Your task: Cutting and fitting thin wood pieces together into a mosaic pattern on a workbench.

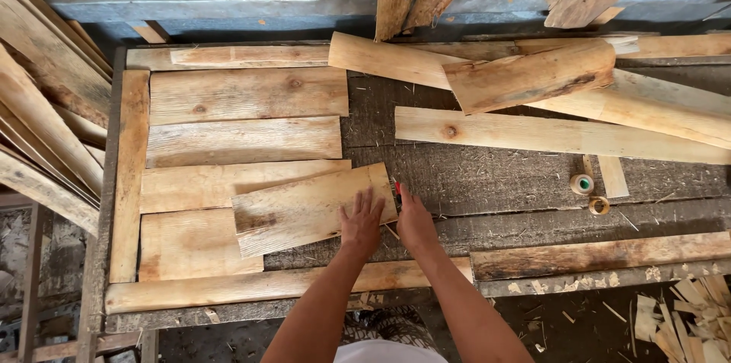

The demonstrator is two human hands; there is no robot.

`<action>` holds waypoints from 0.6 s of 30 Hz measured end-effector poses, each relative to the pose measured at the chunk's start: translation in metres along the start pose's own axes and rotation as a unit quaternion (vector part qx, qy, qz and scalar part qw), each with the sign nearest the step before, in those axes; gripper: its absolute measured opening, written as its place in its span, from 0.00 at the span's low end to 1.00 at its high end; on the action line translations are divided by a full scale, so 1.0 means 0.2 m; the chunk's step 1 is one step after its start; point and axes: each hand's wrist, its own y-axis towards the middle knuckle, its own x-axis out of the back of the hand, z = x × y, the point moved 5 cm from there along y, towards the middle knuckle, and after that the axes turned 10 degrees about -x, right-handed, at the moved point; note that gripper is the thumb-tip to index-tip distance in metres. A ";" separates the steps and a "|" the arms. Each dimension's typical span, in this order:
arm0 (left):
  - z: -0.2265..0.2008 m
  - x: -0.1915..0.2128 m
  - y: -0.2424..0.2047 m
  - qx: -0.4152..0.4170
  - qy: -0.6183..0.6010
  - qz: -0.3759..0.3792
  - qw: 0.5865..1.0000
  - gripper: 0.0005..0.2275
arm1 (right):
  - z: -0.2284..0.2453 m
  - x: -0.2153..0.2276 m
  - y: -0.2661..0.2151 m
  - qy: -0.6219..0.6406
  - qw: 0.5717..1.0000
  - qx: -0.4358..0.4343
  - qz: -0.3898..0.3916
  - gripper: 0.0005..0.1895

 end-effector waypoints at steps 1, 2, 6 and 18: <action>0.00 0.00 0.00 0.001 0.000 0.000 1.000 0.39 | -0.01 -0.02 0.02 0.000 1.000 0.001 0.001 0.34; 0.00 0.00 0.00 0.000 0.007 0.006 1.000 0.39 | -0.01 -0.03 0.05 -0.002 1.000 -0.003 -0.002 0.34; 0.00 0.01 -0.01 0.002 0.005 0.007 1.000 0.38 | -0.04 -0.08 0.11 -0.019 1.000 -0.008 -0.009 0.34; 0.01 0.00 0.00 0.001 -0.003 -0.006 1.000 0.37 | -0.17 -0.05 -0.05 -0.124 0.987 -0.043 0.089 0.41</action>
